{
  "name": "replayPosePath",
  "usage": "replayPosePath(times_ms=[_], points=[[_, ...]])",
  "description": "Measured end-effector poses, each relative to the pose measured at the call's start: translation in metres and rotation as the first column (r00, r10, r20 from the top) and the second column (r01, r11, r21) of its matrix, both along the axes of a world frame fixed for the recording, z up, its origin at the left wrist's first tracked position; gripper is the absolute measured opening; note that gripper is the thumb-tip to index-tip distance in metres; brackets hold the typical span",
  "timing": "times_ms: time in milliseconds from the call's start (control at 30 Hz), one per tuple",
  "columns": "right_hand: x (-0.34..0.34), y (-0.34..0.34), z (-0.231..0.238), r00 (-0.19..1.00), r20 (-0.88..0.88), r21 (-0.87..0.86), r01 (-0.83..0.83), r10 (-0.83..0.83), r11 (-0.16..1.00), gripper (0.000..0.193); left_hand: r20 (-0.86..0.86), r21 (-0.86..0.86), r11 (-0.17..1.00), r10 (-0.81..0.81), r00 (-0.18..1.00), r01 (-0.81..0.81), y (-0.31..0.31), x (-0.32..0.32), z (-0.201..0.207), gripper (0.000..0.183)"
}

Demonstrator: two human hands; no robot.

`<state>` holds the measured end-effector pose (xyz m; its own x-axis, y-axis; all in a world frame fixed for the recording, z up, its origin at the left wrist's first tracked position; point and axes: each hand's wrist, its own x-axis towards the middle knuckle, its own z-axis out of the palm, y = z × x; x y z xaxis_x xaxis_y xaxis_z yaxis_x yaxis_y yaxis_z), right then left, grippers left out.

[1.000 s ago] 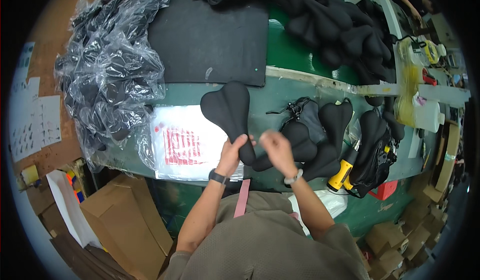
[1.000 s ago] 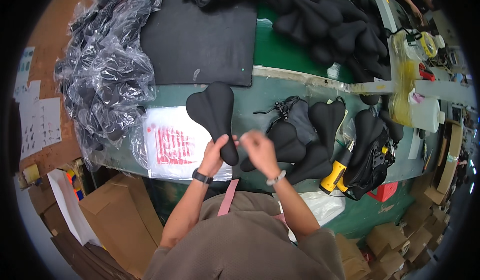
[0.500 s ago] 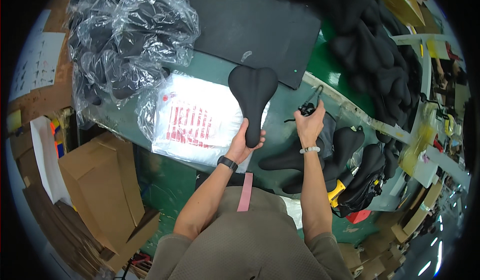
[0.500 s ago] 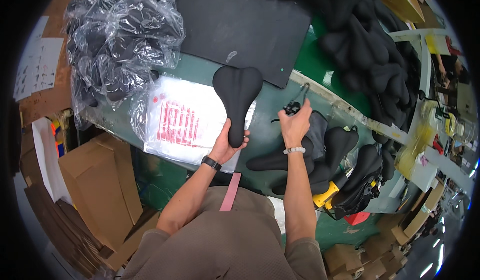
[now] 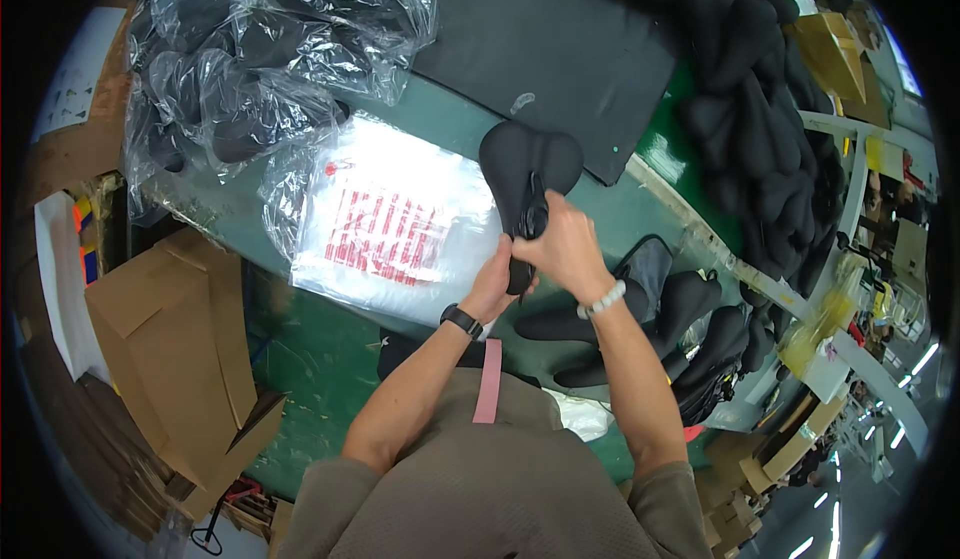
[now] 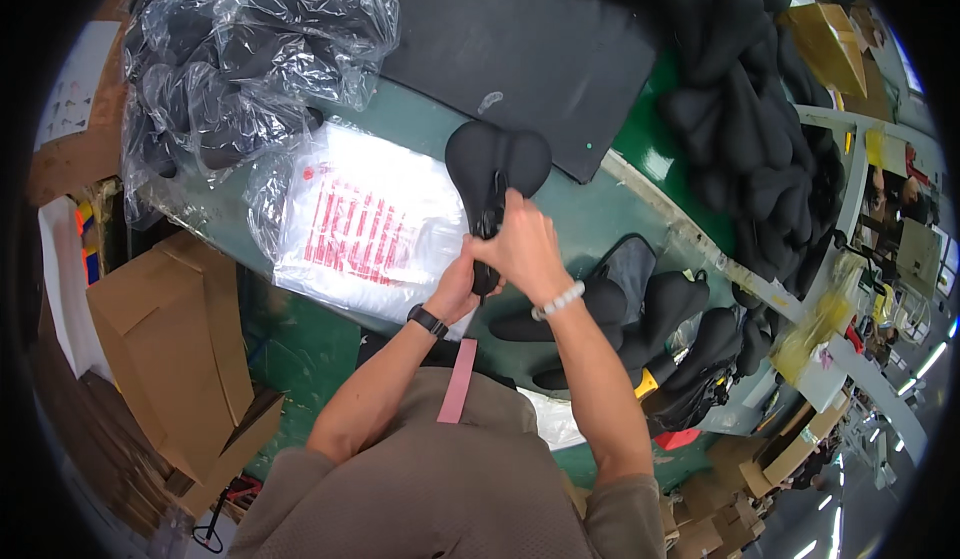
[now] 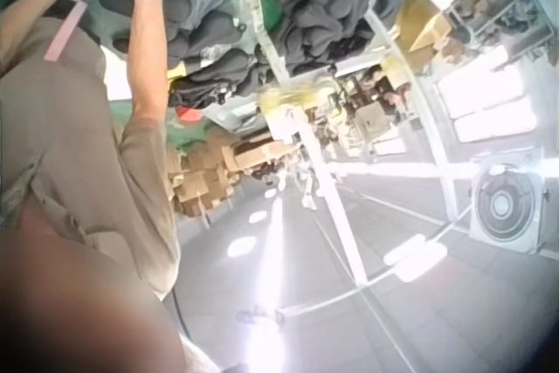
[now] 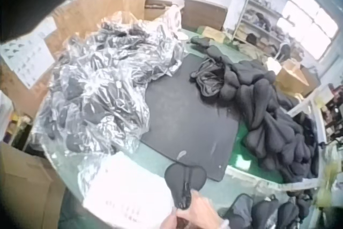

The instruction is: The recorder is picking up bicycle seats from a pile and placing them into individual plastic bags at a manufacturing workbench.

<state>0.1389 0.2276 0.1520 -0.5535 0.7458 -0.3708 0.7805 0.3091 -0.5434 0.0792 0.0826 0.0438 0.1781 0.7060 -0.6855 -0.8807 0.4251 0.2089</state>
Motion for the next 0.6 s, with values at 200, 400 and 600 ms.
replayPosePath(times_ms=[200,400,600], points=[[-0.011,0.012,-0.004,0.998,0.058,-0.068,0.020,-0.016,0.998,0.062,0.013,-0.061,0.998,0.019,1.000,-0.018,-0.004,-0.001,0.003,0.063],[-0.005,-0.008,0.014,0.994,0.105,-0.209,0.036,-0.014,0.977,0.074,0.018,-0.063,0.997,0.054,0.998,-0.053,0.001,-0.003,0.007,0.060],[-0.020,0.026,0.006,0.991,0.117,-0.223,0.084,-0.059,0.971,0.075,0.089,-0.050,0.999,-0.008,0.996,0.013,-0.004,-0.005,-0.002,0.060]])
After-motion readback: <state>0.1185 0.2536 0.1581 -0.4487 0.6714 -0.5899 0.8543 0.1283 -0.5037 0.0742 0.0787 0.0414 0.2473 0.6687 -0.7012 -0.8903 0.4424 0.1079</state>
